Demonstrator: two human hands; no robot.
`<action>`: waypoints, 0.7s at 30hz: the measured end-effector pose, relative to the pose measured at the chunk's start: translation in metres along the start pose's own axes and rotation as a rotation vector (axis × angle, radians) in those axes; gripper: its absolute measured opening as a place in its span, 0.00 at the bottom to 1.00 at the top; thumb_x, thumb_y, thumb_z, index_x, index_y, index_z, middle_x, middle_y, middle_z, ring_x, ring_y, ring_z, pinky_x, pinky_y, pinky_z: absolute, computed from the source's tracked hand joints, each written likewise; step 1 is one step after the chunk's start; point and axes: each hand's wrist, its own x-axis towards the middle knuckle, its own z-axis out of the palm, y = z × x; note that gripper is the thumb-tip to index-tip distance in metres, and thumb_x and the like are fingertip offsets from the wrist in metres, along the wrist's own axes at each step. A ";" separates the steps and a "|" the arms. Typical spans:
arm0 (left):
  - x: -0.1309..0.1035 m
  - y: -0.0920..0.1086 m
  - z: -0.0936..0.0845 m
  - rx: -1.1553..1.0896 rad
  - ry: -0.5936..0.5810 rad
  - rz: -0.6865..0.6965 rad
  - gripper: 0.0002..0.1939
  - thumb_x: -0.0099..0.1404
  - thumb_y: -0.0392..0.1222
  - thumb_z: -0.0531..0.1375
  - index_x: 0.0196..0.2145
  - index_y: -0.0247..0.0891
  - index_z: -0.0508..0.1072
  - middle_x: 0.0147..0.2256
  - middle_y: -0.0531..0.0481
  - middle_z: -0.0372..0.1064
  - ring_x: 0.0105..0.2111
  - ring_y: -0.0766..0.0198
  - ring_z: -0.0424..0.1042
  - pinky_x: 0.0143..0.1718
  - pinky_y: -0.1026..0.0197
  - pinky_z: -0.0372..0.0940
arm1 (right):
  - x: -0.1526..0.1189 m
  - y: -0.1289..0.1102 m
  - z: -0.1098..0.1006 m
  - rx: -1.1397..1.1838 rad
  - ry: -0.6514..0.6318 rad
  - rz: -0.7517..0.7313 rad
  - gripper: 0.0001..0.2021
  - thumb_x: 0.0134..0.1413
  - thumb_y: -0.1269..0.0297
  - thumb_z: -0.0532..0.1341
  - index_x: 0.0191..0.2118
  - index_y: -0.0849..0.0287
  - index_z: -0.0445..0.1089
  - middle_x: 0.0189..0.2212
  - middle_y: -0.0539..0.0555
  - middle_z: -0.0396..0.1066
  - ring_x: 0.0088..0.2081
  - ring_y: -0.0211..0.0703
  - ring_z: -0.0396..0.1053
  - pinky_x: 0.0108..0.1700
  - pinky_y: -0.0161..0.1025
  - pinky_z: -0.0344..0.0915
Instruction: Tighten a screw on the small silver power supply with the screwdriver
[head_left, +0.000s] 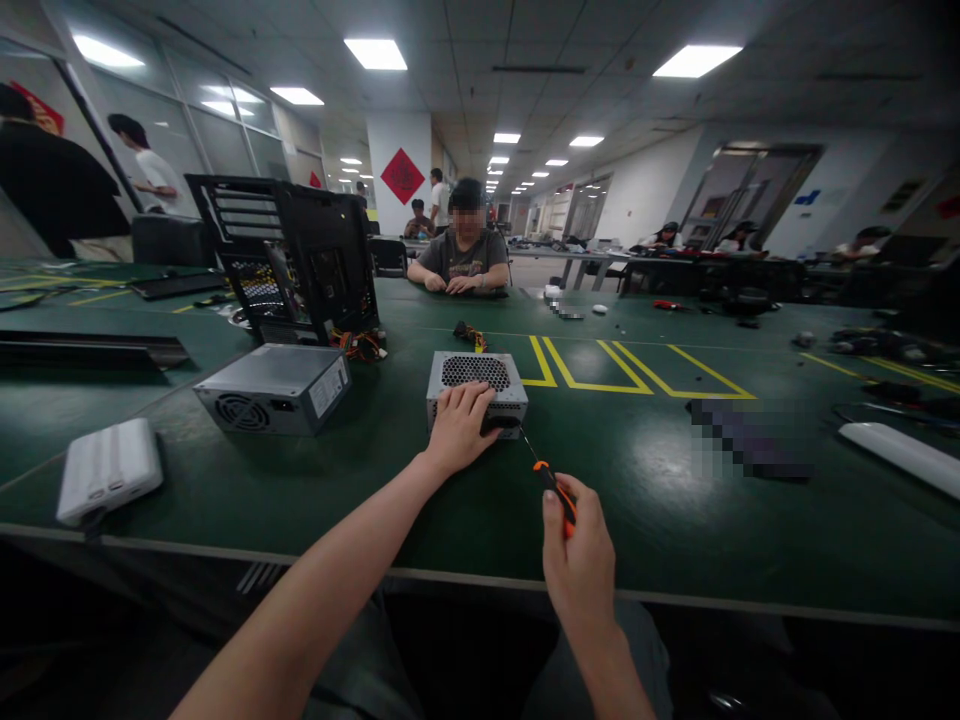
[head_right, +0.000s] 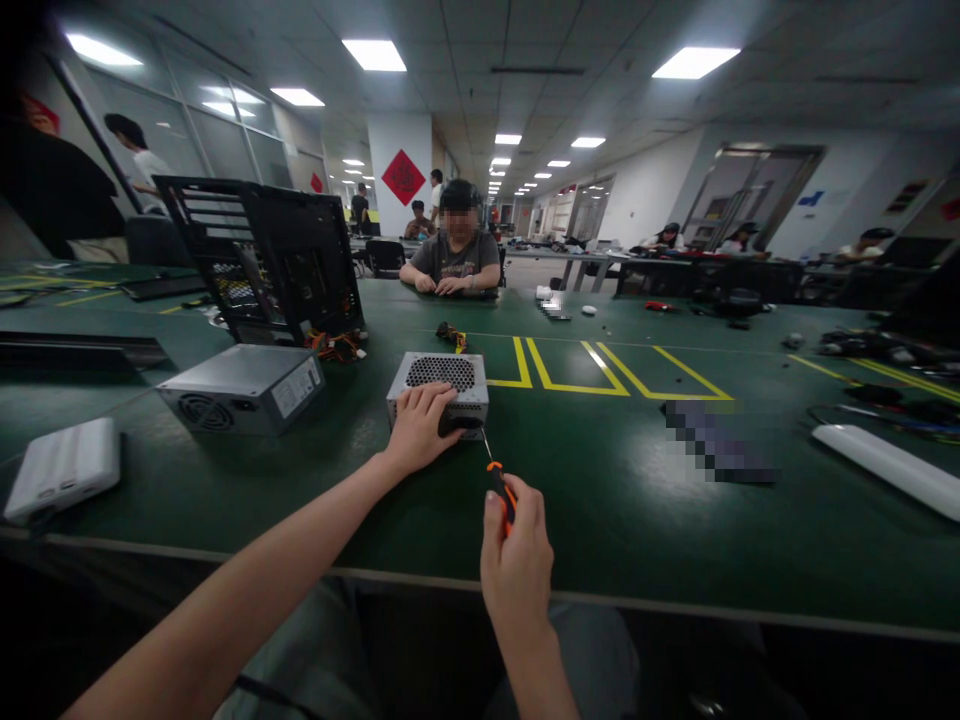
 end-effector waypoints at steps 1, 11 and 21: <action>0.000 0.000 0.000 0.000 0.000 0.001 0.26 0.54 0.45 0.60 0.50 0.40 0.60 0.51 0.45 0.61 0.53 0.54 0.56 0.52 0.50 0.50 | 0.000 0.000 0.000 0.011 -0.002 0.017 0.13 0.58 0.60 0.47 0.45 0.58 0.59 0.39 0.57 0.67 0.39 0.45 0.67 0.38 0.43 0.65; 0.000 0.000 0.000 0.008 -0.002 0.003 0.27 0.54 0.44 0.61 0.51 0.40 0.60 0.51 0.45 0.61 0.53 0.54 0.56 0.52 0.51 0.51 | 0.004 -0.006 -0.005 -0.060 0.082 -0.207 0.07 0.54 0.65 0.53 0.39 0.56 0.62 0.39 0.56 0.68 0.41 0.45 0.66 0.43 0.45 0.63; -0.001 0.000 0.001 0.021 -0.008 0.004 0.27 0.54 0.45 0.60 0.51 0.38 0.59 0.52 0.44 0.60 0.53 0.54 0.55 0.52 0.51 0.49 | 0.001 -0.003 -0.010 -0.072 -0.078 0.083 0.14 0.58 0.56 0.46 0.43 0.59 0.59 0.30 0.54 0.70 0.29 0.44 0.70 0.29 0.38 0.64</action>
